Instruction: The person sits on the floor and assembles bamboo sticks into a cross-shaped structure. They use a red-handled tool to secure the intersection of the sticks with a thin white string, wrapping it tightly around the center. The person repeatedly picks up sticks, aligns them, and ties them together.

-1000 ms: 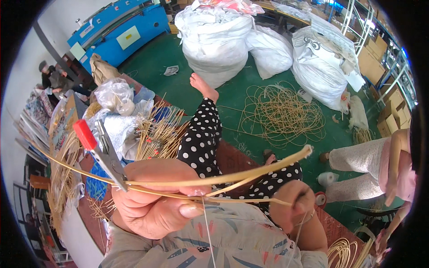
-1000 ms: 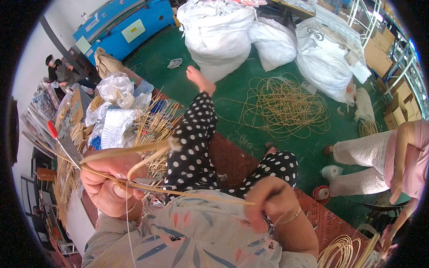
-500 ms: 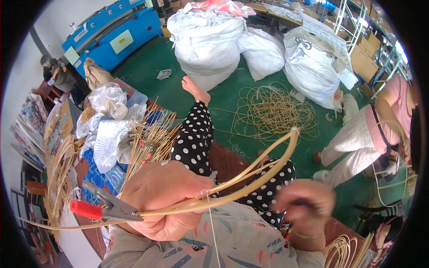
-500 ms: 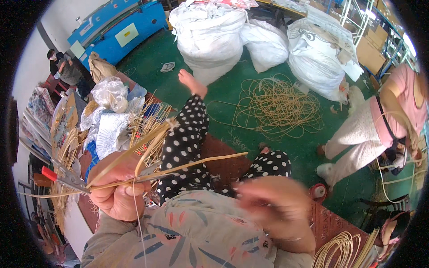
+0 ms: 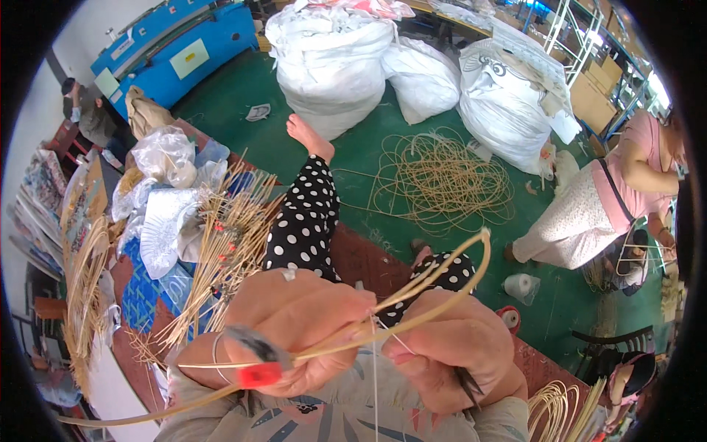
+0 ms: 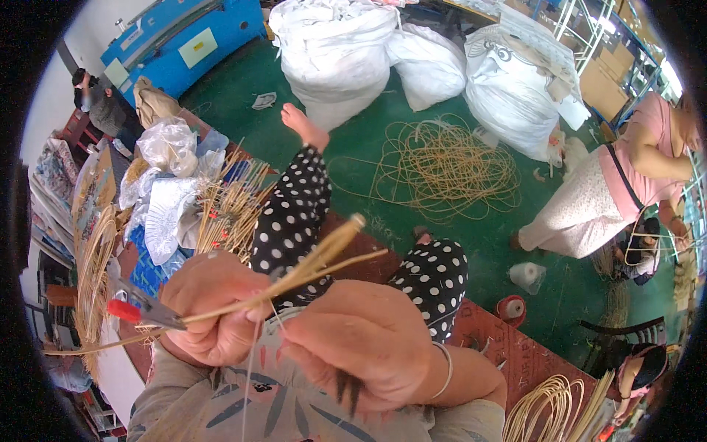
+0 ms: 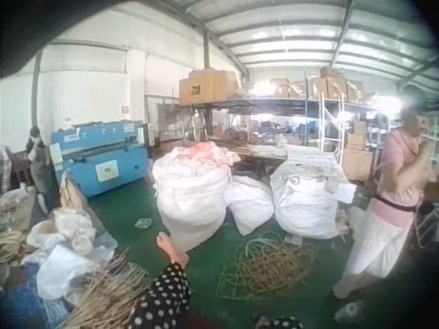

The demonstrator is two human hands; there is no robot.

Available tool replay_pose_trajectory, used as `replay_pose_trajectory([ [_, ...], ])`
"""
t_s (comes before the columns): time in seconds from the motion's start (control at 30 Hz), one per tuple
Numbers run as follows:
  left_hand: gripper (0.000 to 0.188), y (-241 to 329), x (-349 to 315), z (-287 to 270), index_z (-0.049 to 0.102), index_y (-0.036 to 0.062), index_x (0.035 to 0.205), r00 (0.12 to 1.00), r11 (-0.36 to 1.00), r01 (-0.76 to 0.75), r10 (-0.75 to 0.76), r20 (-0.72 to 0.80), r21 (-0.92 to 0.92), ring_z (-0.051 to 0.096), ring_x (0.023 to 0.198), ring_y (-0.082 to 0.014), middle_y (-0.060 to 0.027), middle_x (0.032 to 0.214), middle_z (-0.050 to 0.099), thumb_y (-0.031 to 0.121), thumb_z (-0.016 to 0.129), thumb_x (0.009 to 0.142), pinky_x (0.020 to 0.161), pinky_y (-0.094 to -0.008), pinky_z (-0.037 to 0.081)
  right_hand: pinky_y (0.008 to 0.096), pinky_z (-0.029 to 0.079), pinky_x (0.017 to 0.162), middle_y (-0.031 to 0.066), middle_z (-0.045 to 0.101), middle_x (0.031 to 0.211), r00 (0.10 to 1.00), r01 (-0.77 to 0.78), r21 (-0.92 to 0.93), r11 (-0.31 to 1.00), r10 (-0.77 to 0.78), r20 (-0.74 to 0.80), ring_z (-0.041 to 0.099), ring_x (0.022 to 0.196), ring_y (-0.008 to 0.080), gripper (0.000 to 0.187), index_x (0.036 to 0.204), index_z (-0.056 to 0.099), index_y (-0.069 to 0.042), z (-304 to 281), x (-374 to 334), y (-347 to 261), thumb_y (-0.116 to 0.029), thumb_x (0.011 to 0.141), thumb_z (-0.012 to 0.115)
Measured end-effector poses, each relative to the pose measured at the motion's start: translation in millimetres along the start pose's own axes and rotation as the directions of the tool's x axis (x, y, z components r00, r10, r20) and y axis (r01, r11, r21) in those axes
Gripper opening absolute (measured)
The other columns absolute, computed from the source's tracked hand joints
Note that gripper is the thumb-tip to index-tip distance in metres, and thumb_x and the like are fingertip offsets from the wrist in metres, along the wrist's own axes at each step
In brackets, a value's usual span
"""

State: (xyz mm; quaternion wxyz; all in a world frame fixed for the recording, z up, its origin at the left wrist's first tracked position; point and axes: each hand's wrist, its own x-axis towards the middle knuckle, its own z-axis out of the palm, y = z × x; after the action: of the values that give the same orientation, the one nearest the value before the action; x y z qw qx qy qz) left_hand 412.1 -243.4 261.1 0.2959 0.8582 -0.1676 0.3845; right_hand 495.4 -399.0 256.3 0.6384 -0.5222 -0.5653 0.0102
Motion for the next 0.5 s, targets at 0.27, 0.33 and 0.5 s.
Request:
replay_pose_trajectory([
  [0.27, 0.017, -6, 0, 2, 0.056, -0.0037, 0.089, 0.992, 0.928, 0.065, -0.019, 0.127, -0.368, 0.055, 0.052, -0.0203, -0.0104, 0.070, 0.056, 0.001, 0.059, 0.072, 0.042, -0.0275, 0.041, 0.0311, 0.047, 0.052, 0.0155, 0.060, 0.079, 0.954, -0.117, -0.073, 0.990, 0.133, 0.267, 0.059, 0.059, 0.0242, 0.047, 0.111, 0.046, 0.006, -22, 13, -16, -0.001, 0.067, 0.064],
  [0.33, 0.016, -7, -4, 0, 0.055, -0.0048, 0.091, 0.987, 0.864, 0.107, -0.035, 0.154, -0.492, 0.056, 0.056, -0.0213, -0.0119, 0.074, 0.056, 0.000, 0.057, 0.075, 0.046, -0.0279, 0.043, 0.0303, 0.047, 0.050, 0.0154, 0.060, 0.077, 0.922, -0.082, 0.133, 0.988, 0.025, 0.386, 0.059, 0.057, 0.0233, 0.045, 0.108, 0.049, 0.005, -52, 12, -4, -0.004, 0.067, 0.064],
  [0.5, 0.016, -5, 0, -6, 0.053, -0.0067, 0.093, 0.883, 0.583, 0.457, -0.209, 0.420, -0.671, 0.056, 0.071, -0.0159, -0.0117, 0.083, 0.057, 0.000, 0.056, 0.078, 0.062, -0.0244, 0.044, 0.0204, 0.041, 0.048, 0.0084, 0.059, 0.070, 0.898, -0.351, 0.315, 0.882, 0.412, -0.153, 0.053, 0.054, 0.0094, 0.026, 0.091, 0.060, 0.001, -52, -1, 19, -0.013, 0.070, 0.061],
])
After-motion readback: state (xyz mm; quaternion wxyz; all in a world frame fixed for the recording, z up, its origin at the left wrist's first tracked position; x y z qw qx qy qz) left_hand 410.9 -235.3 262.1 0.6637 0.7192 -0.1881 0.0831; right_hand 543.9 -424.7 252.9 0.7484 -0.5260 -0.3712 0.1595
